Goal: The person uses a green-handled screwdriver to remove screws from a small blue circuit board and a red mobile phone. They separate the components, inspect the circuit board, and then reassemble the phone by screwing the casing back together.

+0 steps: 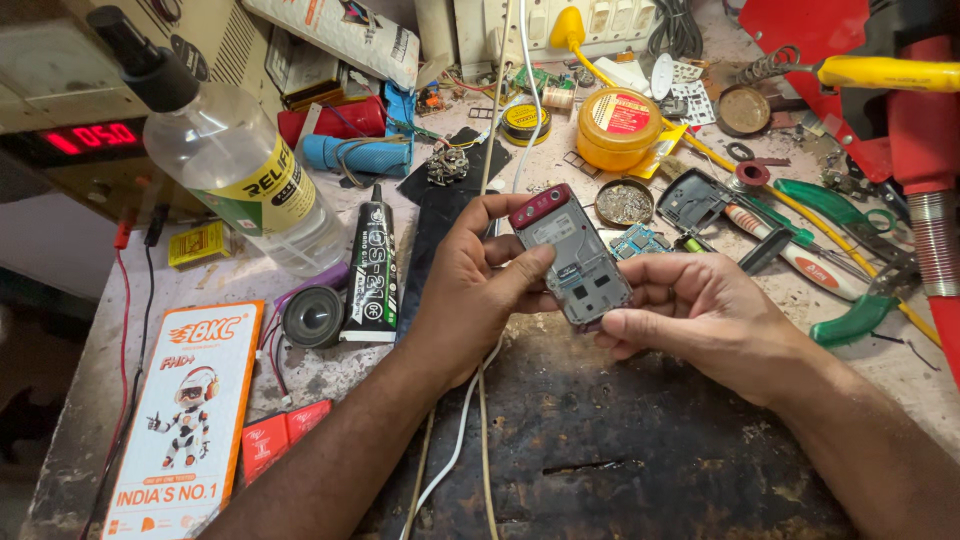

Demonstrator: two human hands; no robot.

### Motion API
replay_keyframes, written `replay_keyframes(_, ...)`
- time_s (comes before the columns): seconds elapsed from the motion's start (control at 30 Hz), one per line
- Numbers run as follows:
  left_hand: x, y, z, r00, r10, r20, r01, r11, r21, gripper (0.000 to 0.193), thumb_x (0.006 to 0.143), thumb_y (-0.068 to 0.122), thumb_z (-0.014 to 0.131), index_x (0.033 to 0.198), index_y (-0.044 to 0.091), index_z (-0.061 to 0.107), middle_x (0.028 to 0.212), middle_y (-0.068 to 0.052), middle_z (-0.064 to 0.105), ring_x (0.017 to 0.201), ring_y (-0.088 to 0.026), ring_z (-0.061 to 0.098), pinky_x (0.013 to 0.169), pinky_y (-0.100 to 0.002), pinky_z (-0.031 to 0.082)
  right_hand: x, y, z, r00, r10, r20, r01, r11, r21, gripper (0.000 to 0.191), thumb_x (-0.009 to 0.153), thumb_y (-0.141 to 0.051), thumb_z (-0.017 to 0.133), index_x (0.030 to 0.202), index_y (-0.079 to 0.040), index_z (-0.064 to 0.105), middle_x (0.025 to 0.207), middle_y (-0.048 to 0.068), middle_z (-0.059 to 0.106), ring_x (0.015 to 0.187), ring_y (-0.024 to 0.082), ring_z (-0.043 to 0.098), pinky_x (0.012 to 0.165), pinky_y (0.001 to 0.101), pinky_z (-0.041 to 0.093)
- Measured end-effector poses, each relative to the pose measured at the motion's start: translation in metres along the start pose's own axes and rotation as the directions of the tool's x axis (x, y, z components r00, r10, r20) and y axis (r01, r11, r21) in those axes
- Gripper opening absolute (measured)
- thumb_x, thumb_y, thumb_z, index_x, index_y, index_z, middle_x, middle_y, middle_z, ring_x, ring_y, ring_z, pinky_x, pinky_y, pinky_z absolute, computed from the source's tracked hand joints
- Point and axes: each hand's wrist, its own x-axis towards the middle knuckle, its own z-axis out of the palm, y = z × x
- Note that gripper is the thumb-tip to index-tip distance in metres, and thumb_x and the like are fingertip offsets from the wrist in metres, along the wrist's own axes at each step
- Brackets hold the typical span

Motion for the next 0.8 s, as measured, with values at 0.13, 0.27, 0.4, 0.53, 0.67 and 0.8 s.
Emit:
replay_keyframes(0.13,-0.001,0.001,0.000,1.000,0.024,0.013,-0.024,1.000,0.008,0.047,0.094,0.003,0.066,0.137,0.004,0.046,0.114,-0.015,0.072,0.095,-0.018,0.073,0.073,-0.034,0.068,0.001,0.001,-0.002,1.000,0.001,0.002,-0.001,0.998,0.055,0.030,0.089,-0.007,0.071,0.116,0.004,0.071,0.095,0.009,0.078,0.079,0.012,0.073,0.071,0.0264,0.063)
replay_keyframes(0.27,-0.003,0.003,0.002,1.000,0.024,0.016,-0.024,1.000,0.011,0.049,0.093,0.003,0.066,0.139,0.004,0.046,0.116,-0.014,0.071,0.097,-0.018,0.073,0.074,-0.034,0.068,0.001,0.001,-0.003,1.000,-0.010,0.022,0.008,0.997,0.077,0.030,0.091,-0.007,0.069,0.119,0.005,0.070,0.095,0.010,0.077,0.080,0.013,0.073,0.073,0.0277,0.063)
replay_keyframes(0.4,-0.004,0.007,0.002,1.000,0.015,0.025,-0.016,1.000,0.016,0.056,0.093,0.003,0.066,0.145,0.008,0.045,0.116,-0.014,0.071,0.098,-0.018,0.073,0.075,-0.033,0.067,0.000,0.000,-0.004,0.999,0.000,0.034,-0.003,0.997,0.082,0.034,0.091,-0.008,0.069,0.122,0.005,0.069,0.094,0.010,0.077,0.080,0.014,0.074,0.073,0.0280,0.063)
replay_keyframes(0.53,-0.005,0.009,0.002,0.999,0.030,0.043,-0.031,0.999,0.023,0.064,0.091,0.002,0.066,0.150,0.013,0.041,0.126,-0.012,0.066,0.103,-0.017,0.072,0.077,-0.034,0.068,0.000,-0.002,-0.003,0.999,-0.001,0.051,-0.006,0.991,0.135,0.044,0.092,-0.009,0.066,0.133,0.004,0.064,0.095,0.012,0.077,0.080,0.015,0.074,0.073,0.0287,0.063)
replay_keyframes(0.67,-0.005,0.008,0.000,0.997,0.054,0.058,-0.055,0.998,0.014,0.067,0.091,0.001,0.066,0.152,0.013,0.041,0.133,-0.012,0.060,0.105,-0.018,0.069,0.079,-0.036,0.069,-0.001,-0.007,-0.004,0.999,-0.033,0.043,0.025,0.985,0.170,0.051,0.095,-0.009,0.059,0.145,0.001,0.056,0.094,0.013,0.077,0.079,0.016,0.075,0.073,0.0309,0.065)
replay_keyframes(0.8,-0.004,0.006,0.000,0.997,0.070,0.042,-0.070,0.997,0.010,0.066,0.091,0.000,0.066,0.151,0.012,0.040,0.133,-0.009,0.058,0.107,-0.017,0.068,0.079,-0.036,0.068,-0.002,-0.009,-0.005,0.999,-0.048,0.016,0.044,0.986,0.162,0.051,0.097,-0.008,0.055,0.147,-0.001,0.055,0.091,0.015,0.076,0.076,0.018,0.075,0.070,0.0317,0.065)
